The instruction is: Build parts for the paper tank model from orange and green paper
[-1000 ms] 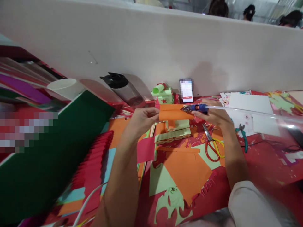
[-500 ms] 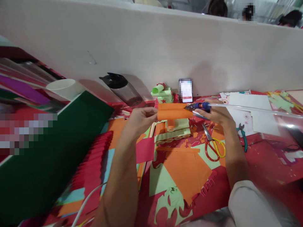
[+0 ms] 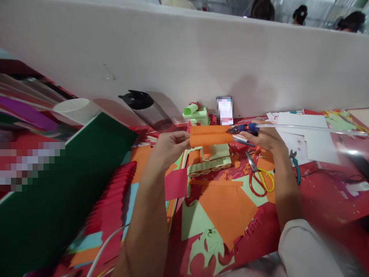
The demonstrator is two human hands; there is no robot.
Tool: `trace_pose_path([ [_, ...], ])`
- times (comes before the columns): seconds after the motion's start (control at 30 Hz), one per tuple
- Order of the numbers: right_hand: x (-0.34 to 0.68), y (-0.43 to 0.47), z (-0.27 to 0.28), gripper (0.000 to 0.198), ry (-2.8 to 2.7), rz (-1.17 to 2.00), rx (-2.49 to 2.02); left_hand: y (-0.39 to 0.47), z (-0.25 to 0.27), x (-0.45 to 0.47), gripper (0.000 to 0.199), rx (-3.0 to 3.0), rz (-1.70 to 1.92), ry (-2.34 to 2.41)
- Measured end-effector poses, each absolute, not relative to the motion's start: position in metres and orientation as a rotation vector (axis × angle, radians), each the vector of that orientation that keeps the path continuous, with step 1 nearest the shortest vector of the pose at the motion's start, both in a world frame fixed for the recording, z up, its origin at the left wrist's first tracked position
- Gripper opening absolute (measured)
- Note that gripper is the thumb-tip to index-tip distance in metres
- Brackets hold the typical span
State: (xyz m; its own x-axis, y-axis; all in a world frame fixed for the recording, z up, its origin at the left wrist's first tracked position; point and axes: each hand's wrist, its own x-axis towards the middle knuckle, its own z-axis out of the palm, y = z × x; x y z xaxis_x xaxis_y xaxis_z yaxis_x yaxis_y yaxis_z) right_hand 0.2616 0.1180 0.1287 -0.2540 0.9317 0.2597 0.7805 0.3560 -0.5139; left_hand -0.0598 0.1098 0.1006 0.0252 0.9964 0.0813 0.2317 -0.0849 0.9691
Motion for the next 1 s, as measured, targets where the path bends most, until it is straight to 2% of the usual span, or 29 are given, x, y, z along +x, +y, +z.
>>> trace_pose_path([
  [0.2, 0.277, 0.122, 0.125, 0.035, -2.060, 0.379, -1.379, 0.109, 0.103, -0.060, 0.011, 1.447, 1.146, 1.343],
  [0.43, 0.255, 0.117, 0.132, 0.044, -2.133, 0.428, -1.303, 0.107, 0.106, -0.054, 0.015, 1.431, 1.132, 1.287],
  [1.0, 0.257, 0.117, 0.129, 0.044, -2.123, 0.373, -1.392, 0.107, 0.102, -0.056, 0.015, 1.464, 1.129, 1.317],
])
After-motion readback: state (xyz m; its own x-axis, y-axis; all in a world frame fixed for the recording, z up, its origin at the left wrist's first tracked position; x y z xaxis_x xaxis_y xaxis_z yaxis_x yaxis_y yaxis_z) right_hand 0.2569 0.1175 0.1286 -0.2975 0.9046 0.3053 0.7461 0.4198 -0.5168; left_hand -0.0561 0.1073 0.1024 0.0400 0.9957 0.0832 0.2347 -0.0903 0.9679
